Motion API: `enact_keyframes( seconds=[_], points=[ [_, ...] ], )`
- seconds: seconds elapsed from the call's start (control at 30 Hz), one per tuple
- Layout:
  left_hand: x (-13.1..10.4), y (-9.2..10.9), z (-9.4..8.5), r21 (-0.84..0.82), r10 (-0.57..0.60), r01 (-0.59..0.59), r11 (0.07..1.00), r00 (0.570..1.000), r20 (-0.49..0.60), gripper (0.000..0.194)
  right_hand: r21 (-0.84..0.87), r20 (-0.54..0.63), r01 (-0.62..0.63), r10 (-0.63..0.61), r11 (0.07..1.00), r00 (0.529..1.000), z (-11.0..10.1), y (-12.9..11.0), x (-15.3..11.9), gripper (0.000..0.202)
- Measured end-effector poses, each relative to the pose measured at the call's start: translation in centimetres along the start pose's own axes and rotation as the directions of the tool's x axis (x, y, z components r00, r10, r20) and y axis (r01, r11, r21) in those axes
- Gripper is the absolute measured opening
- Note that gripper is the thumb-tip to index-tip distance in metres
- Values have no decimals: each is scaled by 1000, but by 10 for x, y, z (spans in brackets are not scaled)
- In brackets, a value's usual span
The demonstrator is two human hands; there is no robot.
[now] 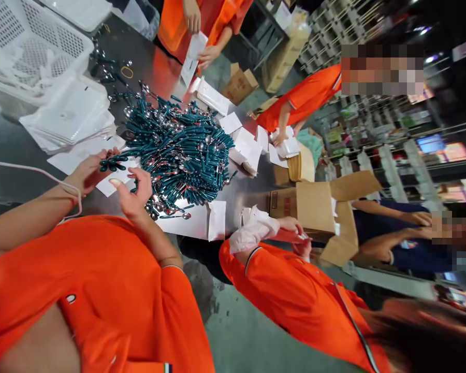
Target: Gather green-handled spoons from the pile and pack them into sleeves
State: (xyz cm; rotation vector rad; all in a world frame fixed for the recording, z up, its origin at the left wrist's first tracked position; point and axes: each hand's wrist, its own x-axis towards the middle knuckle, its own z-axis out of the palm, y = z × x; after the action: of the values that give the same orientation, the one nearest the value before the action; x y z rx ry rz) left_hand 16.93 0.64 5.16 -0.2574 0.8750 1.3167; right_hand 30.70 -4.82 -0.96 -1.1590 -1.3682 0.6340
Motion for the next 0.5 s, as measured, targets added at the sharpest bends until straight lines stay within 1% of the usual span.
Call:
enact_keyframes(
  seconds=[0.07,0.2,0.3,0.4,0.5],
  points=[
    [-3,-3,0,55,22,-22,998,1000,2,33,-62,0,47,-47,997,999,8,-2,-1,49],
    [-5,-7,0,128,42,-42,991,999,4,32,-198,57,60,-50,978,997,17,-7,-3,52],
    [-2,-11,-2,173,63,-66,983,998,26,41,-245,15,75,-73,967,997,19,-12,-1,49],
    [10,-17,-6,232,90,-108,967,992,88,45,-301,-26,125,-139,945,990,16,-17,2,46],
    [27,-26,-14,300,136,-194,934,970,204,39,-378,-24,194,-219,905,975,12,-18,4,43]
  ],
)
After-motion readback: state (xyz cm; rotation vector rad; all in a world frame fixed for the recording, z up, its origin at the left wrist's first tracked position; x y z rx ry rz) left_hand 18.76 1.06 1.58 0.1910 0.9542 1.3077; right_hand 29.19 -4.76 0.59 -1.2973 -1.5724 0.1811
